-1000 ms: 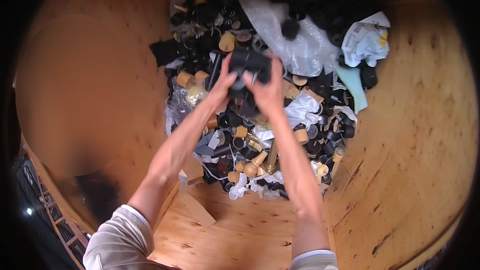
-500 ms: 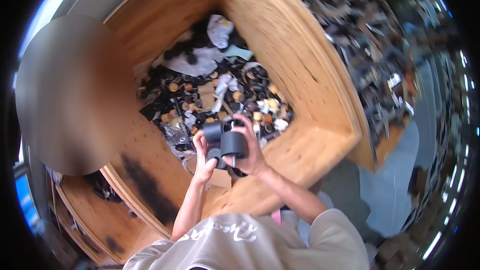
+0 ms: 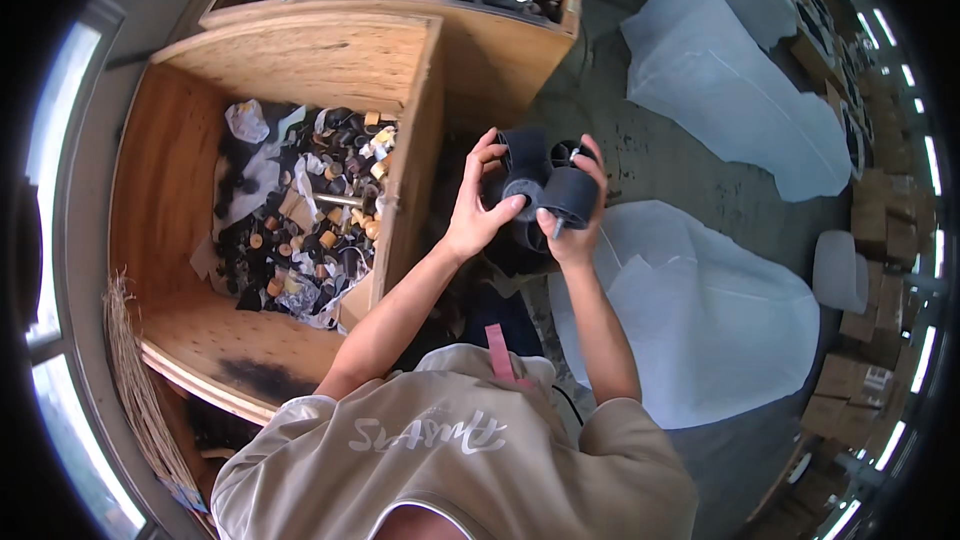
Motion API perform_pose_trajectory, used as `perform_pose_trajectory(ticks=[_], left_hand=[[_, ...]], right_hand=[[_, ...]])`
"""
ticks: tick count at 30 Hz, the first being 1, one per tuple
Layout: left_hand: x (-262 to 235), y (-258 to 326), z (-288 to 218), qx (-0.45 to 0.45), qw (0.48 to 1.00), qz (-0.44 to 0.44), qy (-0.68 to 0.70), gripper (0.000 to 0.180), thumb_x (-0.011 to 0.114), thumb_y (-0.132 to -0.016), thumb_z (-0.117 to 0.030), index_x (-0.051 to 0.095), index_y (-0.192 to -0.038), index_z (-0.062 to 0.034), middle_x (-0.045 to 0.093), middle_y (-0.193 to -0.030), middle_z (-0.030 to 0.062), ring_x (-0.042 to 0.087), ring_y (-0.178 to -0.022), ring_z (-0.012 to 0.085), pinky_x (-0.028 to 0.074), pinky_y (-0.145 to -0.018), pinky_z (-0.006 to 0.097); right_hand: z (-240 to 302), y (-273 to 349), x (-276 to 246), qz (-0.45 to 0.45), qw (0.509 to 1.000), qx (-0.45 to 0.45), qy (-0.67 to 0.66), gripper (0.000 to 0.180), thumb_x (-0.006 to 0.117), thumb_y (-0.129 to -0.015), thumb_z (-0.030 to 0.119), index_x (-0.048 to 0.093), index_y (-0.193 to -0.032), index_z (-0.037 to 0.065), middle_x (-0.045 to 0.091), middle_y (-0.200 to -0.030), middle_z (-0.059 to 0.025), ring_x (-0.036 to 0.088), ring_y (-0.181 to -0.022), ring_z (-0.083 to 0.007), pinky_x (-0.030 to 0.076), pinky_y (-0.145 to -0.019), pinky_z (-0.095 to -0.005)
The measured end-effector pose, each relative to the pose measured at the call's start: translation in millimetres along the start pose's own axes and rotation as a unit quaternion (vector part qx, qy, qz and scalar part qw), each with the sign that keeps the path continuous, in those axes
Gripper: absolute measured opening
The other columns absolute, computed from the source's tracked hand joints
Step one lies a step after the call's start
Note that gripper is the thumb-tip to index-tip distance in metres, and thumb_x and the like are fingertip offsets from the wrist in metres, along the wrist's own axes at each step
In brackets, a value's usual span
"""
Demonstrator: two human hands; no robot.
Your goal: The person sets down a cardboard box, picks furniture legs out of a large wooden bin by hand, and places them into the box.
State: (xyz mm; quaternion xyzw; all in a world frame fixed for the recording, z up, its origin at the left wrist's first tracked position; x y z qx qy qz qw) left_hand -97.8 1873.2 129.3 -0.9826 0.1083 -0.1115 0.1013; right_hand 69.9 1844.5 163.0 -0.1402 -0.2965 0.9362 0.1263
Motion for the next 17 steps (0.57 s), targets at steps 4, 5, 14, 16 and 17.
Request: perform_pose_trajectory(ticks=[4, 5, 14, 16, 17], left_hand=[[38.6, 15.4, 159.0, -0.152, 0.981, 0.093, -0.077, 0.078, 0.076, -0.091, -0.039, 0.042, -0.151, -0.0025, 0.043, -0.156, 0.0251, 0.042, -0.146, 0.0348, 0.035, -0.119, 0.041], [40.5, 23.4, 199.6, -0.188, 0.962, 0.086, -0.176, 0.078, 0.074, -0.093, -0.043, 0.043, -0.153, -0.0035, 0.053, -0.148, 0.0247, 0.052, -0.139, 0.0320, 0.040, -0.115, 0.039], [-55.7, 111.1, 256.4, -0.396, 0.845, 0.152, -0.325, 0.059, 0.078, -0.090, -0.035, 0.061, -0.135, 0.0001, 0.068, -0.129, 0.0204, 0.065, -0.122, 0.0289, 0.048, -0.106, 0.037], [-83.4, 116.9, 265.9, -0.447, 0.798, 0.163, -0.369, 0.062, 0.079, -0.089, -0.036, 0.061, -0.135, -0.0005, 0.067, -0.130, 0.0212, 0.064, -0.123, 0.0297, 0.048, -0.107, 0.038], [-84.9, 113.3, 281.3, -0.461, 0.775, 0.177, -0.394, 0.061, 0.079, -0.089, -0.035, 0.060, -0.138, -0.0033, 0.065, -0.134, 0.0211, 0.062, -0.126, 0.0282, 0.047, -0.108, 0.039]], right_hand=[[-88.4, 74.3, -47.8, 0.059, 0.949, 0.257, 0.176, 0.099, 0.085, -0.080, 0.044, 0.033, -0.154, 0.004, 0.035, -0.160, -0.0239, 0.037, -0.147, -0.0381, 0.033, -0.120, -0.0459], [-116.2, 102.9, -63.3, 0.089, 0.939, 0.268, 0.194, 0.104, 0.084, -0.081, 0.045, 0.026, -0.158, 0.005, 0.032, -0.161, -0.0258, 0.036, -0.147, -0.0416, 0.035, -0.118, -0.0468], [-237.9, 377.6, -158.1, 0.007, 0.770, 0.600, 0.218, 0.078, 0.076, -0.090, 0.035, 0.040, -0.151, 0.002, 0.059, -0.140, -0.0225, 0.063, -0.124, -0.0362, 0.057, -0.089, -0.0439], [-231.7, 386.5, -137.6, -0.067, 0.653, 0.751, 0.079, 0.083, 0.073, -0.091, 0.029, 0.031, -0.159, 0.012, 0.057, -0.145, -0.0178, 0.064, -0.118, -0.0379, 0.061, -0.071, -0.0506], [-243.4, 369.3, -141.1, -0.069, 0.652, 0.751, 0.079, 0.083, 0.073, -0.091, 0.029, 0.031, -0.159, 0.012, 0.057, -0.145, -0.0178, 0.064, -0.118, -0.0379, 0.061, -0.071, -0.0506]])
Point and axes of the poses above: each hand's wrist, its own y-axis away from the middle knuckle, its own x-axis out of the palm, z = x × y, the point moved 2 cm from there along -y, towards the middle knuckle
